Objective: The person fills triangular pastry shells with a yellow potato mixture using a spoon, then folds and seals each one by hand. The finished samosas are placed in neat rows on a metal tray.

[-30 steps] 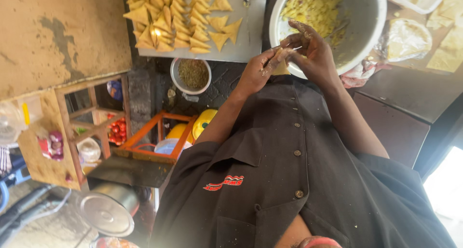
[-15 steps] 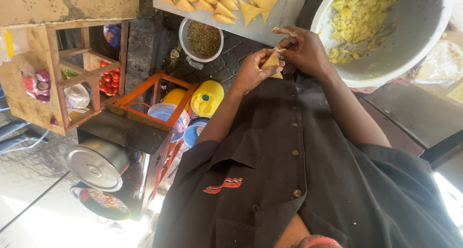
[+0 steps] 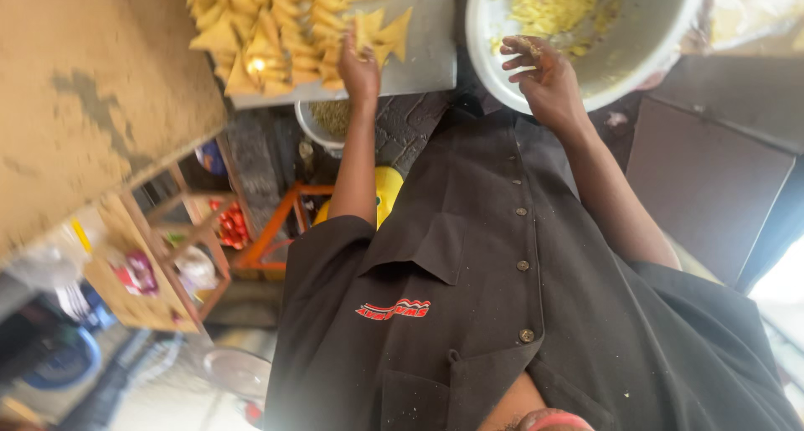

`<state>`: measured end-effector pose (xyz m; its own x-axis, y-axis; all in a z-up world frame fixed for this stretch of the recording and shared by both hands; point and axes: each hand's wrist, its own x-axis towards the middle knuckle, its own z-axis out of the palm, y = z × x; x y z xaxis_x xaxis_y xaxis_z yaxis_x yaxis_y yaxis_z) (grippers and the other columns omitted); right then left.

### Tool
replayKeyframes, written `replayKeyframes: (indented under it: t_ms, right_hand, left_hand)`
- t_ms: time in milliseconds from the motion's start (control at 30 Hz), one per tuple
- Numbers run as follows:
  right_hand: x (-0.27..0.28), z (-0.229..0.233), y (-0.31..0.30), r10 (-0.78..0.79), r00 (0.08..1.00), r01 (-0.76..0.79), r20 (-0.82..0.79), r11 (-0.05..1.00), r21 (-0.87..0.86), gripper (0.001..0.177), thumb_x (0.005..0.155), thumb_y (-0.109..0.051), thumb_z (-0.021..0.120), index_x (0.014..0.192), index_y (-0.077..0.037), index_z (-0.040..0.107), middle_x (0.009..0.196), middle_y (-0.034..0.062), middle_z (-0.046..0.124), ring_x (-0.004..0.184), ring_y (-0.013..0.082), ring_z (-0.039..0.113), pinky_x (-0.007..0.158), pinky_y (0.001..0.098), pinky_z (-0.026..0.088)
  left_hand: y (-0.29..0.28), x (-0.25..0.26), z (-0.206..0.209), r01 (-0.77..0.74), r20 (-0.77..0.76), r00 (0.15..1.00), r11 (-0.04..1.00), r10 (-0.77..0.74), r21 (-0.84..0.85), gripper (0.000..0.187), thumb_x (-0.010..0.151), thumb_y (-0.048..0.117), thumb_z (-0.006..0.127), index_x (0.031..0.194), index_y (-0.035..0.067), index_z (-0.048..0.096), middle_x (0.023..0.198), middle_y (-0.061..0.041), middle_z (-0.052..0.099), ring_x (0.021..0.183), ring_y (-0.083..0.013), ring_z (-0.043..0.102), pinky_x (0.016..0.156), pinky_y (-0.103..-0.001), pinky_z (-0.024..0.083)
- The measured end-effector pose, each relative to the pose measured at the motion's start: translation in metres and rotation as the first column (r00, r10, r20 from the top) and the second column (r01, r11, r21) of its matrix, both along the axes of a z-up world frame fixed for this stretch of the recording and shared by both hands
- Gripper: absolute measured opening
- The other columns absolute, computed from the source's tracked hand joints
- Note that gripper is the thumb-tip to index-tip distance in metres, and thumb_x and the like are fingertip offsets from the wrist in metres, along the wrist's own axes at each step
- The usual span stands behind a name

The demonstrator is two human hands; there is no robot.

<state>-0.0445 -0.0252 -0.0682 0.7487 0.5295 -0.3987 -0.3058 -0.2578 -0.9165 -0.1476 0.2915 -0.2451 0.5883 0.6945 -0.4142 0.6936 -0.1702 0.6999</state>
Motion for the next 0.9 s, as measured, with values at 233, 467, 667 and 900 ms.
replayKeyframes:
  t_ms: [233,467,667,900]
  right_hand:
    - [-0.033,0.012,-0.077,-0.314,0.949,0.311,-0.008,0.943,-0.121,0.061,0.082,0.016,0.042,0.140,0.004,0.058,0.129,0.0122,0.068,0.111,0.0166,0.067,0.094,0.0275,0.055]
    - [-0.054,0.008,-0.135,-0.508,0.856,0.498,-0.092,0.860,-0.112,0.053,0.087,0.013,0.043,0.136,0.003,0.060,0.124,0.0080,0.069,0.105,0.0119,0.068,0.090,0.0261,0.056]
    - [-0.020,-0.067,-0.227,-0.515,0.831,0.550,0.211,0.818,-0.168,0.046,0.092,0.014,0.046,0.133,0.001,0.063,0.123,0.0109,0.069,0.099,0.0143,0.070,0.081,0.0270,0.056]
    - [0.095,-0.166,-0.335,-0.639,0.731,0.682,0.238,0.690,-0.243,0.032,0.087,0.008,0.059,0.116,0.004,0.069,0.108,0.0095,0.073,0.085,0.0132,0.074,0.070,0.0272,0.060]
  left_hand:
    - [0.001,0.049,-0.025,0.299,0.006,0.923,0.725,-0.385,0.620,0.052,0.113,0.014,0.045,0.164,0.009,0.034,0.174,-0.009,0.025,0.164,-0.0255,0.021,0.136,-0.049,0.020]
    - [-0.036,0.064,-0.010,0.627,-0.539,0.754,0.657,-0.375,0.419,0.078,0.110,0.052,0.039,0.165,0.003,0.010,0.174,-0.014,0.002,0.160,-0.0259,-0.005,0.128,-0.052,-0.008]
    - [-0.023,0.070,0.004,0.572,-0.577,0.757,0.738,-0.307,0.358,0.084,0.109,0.060,0.035,0.166,0.006,0.006,0.174,-0.014,0.001,0.161,-0.0294,-0.005,0.127,-0.058,-0.009]
    - [-0.023,0.021,0.047,0.279,-0.236,0.957,0.764,-0.171,0.582,0.068,0.114,0.050,0.049,0.160,0.002,0.031,0.170,-0.017,0.030,0.162,-0.0316,0.026,0.136,-0.049,0.024]
